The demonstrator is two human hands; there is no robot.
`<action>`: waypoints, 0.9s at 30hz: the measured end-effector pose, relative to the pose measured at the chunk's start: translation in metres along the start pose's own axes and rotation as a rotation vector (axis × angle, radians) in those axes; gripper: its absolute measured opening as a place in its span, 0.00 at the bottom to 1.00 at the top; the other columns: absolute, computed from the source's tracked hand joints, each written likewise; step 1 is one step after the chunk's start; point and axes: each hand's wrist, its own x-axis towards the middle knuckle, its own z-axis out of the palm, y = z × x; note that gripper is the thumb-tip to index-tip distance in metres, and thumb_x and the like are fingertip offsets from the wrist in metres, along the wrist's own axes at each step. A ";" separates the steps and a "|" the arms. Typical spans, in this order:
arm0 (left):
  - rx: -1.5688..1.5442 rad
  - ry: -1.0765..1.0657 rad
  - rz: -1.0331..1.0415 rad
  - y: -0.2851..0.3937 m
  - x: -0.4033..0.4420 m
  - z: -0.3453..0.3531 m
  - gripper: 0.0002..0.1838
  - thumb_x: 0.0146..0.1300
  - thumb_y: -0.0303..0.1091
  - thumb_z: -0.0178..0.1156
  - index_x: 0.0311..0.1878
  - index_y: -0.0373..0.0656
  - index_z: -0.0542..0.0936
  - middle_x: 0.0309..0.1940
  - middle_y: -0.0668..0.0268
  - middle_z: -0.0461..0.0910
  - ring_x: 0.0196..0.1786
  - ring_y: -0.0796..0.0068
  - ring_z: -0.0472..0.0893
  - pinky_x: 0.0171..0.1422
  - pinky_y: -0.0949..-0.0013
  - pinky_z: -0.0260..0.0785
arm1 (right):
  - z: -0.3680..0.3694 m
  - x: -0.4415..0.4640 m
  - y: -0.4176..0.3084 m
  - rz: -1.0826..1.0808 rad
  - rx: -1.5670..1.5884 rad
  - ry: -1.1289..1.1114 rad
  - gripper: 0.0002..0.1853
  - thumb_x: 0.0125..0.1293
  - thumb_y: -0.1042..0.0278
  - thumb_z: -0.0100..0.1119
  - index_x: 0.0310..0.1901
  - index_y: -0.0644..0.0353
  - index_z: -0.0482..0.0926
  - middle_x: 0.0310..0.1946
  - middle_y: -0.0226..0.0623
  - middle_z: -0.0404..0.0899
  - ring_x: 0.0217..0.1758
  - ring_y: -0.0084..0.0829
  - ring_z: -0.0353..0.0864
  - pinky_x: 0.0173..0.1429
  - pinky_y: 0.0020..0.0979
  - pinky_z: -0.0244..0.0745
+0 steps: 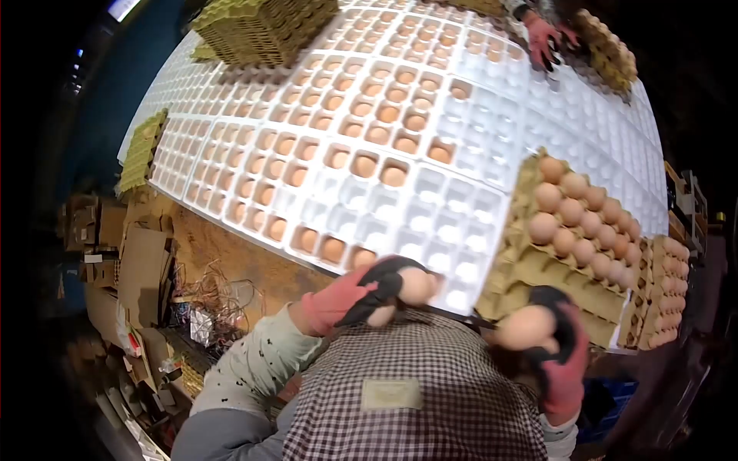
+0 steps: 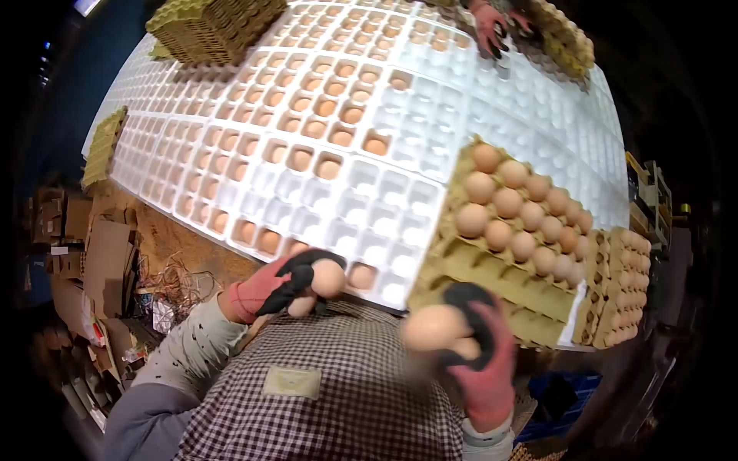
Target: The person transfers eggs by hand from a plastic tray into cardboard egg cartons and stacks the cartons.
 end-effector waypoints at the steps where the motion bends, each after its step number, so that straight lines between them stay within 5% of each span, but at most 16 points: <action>1: -0.044 0.090 0.041 -0.008 -0.014 -0.030 0.33 0.70 0.49 0.58 0.70 0.36 0.65 0.63 0.62 0.72 0.64 0.71 0.71 0.67 0.67 0.66 | 0.032 0.017 -0.009 -0.035 -0.221 -0.159 0.36 0.42 0.66 0.75 0.58 0.62 0.77 0.57 0.47 0.75 0.60 0.43 0.77 0.64 0.40 0.73; 2: -0.158 0.301 0.091 -0.021 -0.016 -0.050 0.30 0.65 0.42 0.62 0.68 0.41 0.69 0.62 0.60 0.72 0.62 0.65 0.74 0.65 0.64 0.68 | 0.069 0.038 -0.025 -0.105 -0.431 -0.310 0.35 0.41 0.67 0.75 0.57 0.58 0.79 0.54 0.48 0.76 0.57 0.47 0.78 0.61 0.40 0.74; 4: 0.877 0.518 0.219 -0.002 -0.008 -0.088 0.30 0.56 0.34 0.65 0.65 0.50 0.72 0.61 0.51 0.69 0.60 0.54 0.76 0.61 0.57 0.71 | 0.134 0.064 0.001 -0.111 -0.623 -0.249 0.32 0.44 0.61 0.76 0.57 0.47 0.80 0.50 0.45 0.75 0.52 0.46 0.79 0.54 0.41 0.76; 7: 1.618 0.375 0.033 0.000 0.012 -0.107 0.31 0.50 0.40 0.71 0.60 0.57 0.75 0.57 0.57 0.71 0.43 0.55 0.82 0.46 0.58 0.75 | 0.196 0.102 0.050 -0.258 -1.016 -0.195 0.32 0.48 0.55 0.75 0.58 0.44 0.78 0.54 0.41 0.72 0.53 0.41 0.77 0.51 0.37 0.76; 10: 1.543 0.278 -0.219 0.024 0.001 -0.109 0.32 0.51 0.44 0.70 0.62 0.56 0.74 0.55 0.57 0.73 0.44 0.56 0.82 0.46 0.59 0.75 | 0.203 0.106 0.048 -0.152 -1.257 -0.294 0.33 0.48 0.52 0.75 0.58 0.43 0.78 0.50 0.37 0.74 0.47 0.40 0.77 0.47 0.39 0.77; 12: 1.306 0.399 0.125 0.010 -0.008 -0.145 0.33 0.55 0.39 0.66 0.66 0.55 0.72 0.51 0.57 0.77 0.44 0.58 0.83 0.46 0.59 0.75 | 0.184 0.104 0.042 -0.073 -1.228 -0.230 0.32 0.48 0.51 0.75 0.57 0.46 0.78 0.46 0.35 0.75 0.46 0.39 0.77 0.46 0.40 0.76; 14: 1.191 0.575 0.211 0.004 -0.006 -0.168 0.31 0.57 0.33 0.63 0.66 0.50 0.72 0.55 0.55 0.75 0.51 0.53 0.79 0.55 0.55 0.71 | 0.164 0.104 0.062 -0.121 -1.213 -0.163 0.28 0.51 0.55 0.72 0.56 0.49 0.79 0.49 0.34 0.76 0.49 0.40 0.76 0.50 0.40 0.74; 16: 1.523 0.694 0.318 -0.031 -0.001 -0.185 0.29 0.56 0.33 0.63 0.63 0.46 0.73 0.55 0.55 0.72 0.57 0.50 0.71 0.62 0.50 0.62 | 0.156 0.095 0.093 -0.337 -1.228 -0.057 0.27 0.51 0.57 0.71 0.55 0.49 0.79 0.53 0.35 0.75 0.55 0.42 0.72 0.58 0.43 0.67; 17: 1.422 0.697 0.308 -0.033 -0.002 -0.184 0.27 0.56 0.32 0.61 0.62 0.44 0.73 0.56 0.53 0.70 0.61 0.48 0.66 0.67 0.46 0.55 | 0.157 0.090 0.114 -0.329 -1.214 -0.031 0.26 0.51 0.58 0.70 0.54 0.50 0.79 0.55 0.37 0.73 0.59 0.44 0.68 0.63 0.46 0.61; 20: 1.316 0.732 0.454 -0.042 0.005 -0.184 0.28 0.56 0.28 0.60 0.63 0.44 0.74 0.57 0.52 0.71 0.60 0.47 0.68 0.68 0.47 0.57 | 0.155 0.077 0.103 -0.273 -1.134 -0.014 0.25 0.53 0.57 0.69 0.54 0.50 0.78 0.56 0.39 0.72 0.61 0.45 0.69 0.66 0.45 0.62; 24: 0.965 0.456 0.557 0.024 0.041 -0.094 0.29 0.55 0.26 0.62 0.63 0.41 0.74 0.58 0.52 0.72 0.60 0.48 0.71 0.68 0.51 0.60 | 0.087 0.048 -0.021 -0.323 -0.948 0.002 0.23 0.54 0.61 0.68 0.53 0.53 0.79 0.54 0.40 0.74 0.57 0.43 0.73 0.62 0.44 0.68; 27: 0.974 0.244 0.845 0.070 0.084 -0.004 0.32 0.51 0.30 0.66 0.63 0.40 0.74 0.58 0.53 0.72 0.59 0.51 0.73 0.65 0.55 0.63 | 0.006 0.050 -0.038 -0.195 -1.247 0.253 0.21 0.54 0.64 0.68 0.51 0.55 0.79 0.49 0.41 0.76 0.51 0.43 0.75 0.55 0.41 0.72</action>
